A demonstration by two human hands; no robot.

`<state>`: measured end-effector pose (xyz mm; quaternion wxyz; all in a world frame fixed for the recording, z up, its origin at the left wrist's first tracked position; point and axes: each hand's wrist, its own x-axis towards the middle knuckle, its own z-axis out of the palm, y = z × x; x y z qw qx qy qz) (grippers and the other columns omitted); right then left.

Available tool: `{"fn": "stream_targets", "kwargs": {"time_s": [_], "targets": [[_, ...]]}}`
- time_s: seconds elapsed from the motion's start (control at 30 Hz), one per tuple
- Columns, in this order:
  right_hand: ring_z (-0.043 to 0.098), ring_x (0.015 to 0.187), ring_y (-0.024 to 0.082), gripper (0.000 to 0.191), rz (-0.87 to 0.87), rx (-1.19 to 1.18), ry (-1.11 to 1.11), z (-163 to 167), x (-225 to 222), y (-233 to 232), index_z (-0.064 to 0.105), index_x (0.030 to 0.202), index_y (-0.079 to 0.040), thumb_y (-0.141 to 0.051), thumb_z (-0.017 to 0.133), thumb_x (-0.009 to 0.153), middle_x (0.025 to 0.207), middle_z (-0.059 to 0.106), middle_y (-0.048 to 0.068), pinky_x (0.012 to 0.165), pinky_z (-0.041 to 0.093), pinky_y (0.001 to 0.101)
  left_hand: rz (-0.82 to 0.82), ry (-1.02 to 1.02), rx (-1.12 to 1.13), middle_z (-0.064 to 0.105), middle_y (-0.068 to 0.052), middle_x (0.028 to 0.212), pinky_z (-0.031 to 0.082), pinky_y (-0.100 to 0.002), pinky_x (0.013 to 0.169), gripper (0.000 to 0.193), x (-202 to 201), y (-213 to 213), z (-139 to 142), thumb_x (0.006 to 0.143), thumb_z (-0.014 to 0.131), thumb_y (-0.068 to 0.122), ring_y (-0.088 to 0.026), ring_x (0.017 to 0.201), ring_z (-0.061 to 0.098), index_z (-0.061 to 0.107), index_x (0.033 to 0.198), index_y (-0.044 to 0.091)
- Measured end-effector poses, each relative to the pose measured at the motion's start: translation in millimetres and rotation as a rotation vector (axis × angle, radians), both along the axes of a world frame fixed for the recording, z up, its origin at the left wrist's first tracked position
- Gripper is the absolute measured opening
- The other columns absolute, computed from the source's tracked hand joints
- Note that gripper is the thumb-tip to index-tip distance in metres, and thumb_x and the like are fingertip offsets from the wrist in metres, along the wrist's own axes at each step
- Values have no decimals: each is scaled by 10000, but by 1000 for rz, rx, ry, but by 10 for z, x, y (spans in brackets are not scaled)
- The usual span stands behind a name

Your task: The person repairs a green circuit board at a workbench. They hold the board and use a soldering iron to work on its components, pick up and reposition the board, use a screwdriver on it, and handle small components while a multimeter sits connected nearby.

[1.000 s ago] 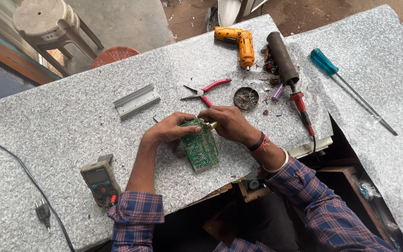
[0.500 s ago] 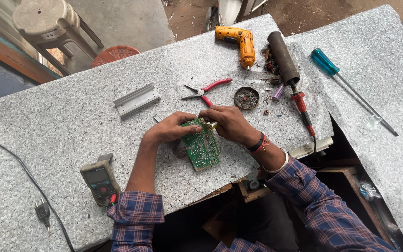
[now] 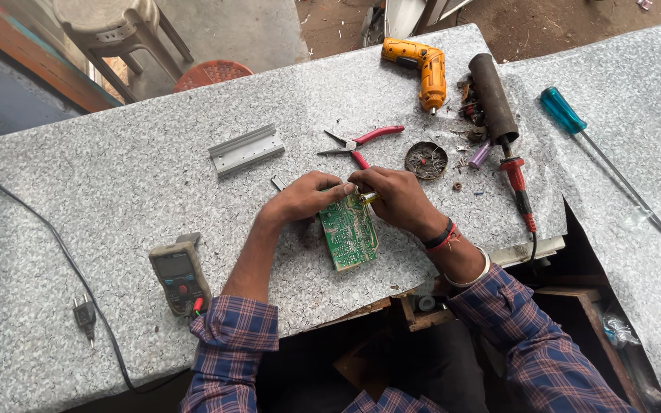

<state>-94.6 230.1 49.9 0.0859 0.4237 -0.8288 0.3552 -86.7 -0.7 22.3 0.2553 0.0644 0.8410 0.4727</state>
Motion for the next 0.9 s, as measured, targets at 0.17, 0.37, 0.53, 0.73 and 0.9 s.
{"fn": "stream_targets", "kwargs": {"time_s": [0.17,0.37,0.53,0.73,0.9], "targets": [[742,829,304,283,6,-4,18,8,-1,-6,672,1163,-81,-19,670,887,962,729,117,699,598,392,-3,7,22,673,-67,734,505,-377,577,595,-34,6,-84,930,581,595,-184,676,623,758,1108,55],[743,835,304,269,4,6,6,3,-3,3,668,1168,-84,-41,678,903,961,729,116,708,597,395,-39,84,63,695,-61,757,514,-364,634,590,-48,-9,-135,941,586,582,-148,711,628,759,1085,36],[742,830,306,254,0,7,-4,-6,6,1,672,1166,-83,-52,679,914,965,732,119,702,595,396,-38,84,13,686,-85,767,509,-375,636,571,-37,-4,-111,959,589,563,-168,710,623,764,1066,30],[734,829,319,232,3,-6,2,-8,7,4,676,1157,-80,-61,680,925,951,724,126,699,584,404,-31,100,39,681,-77,763,507,-369,649,532,-8,-4,-89,963,599,534,-157,719,607,755,1029,29],[730,837,323,236,11,-19,-9,-10,19,10,674,1156,-78,-46,673,922,960,723,130,707,583,403,-59,155,60,682,-69,768,509,-363,673,530,-3,-8,-86,969,606,522,-152,739,605,743,1008,12]]}}
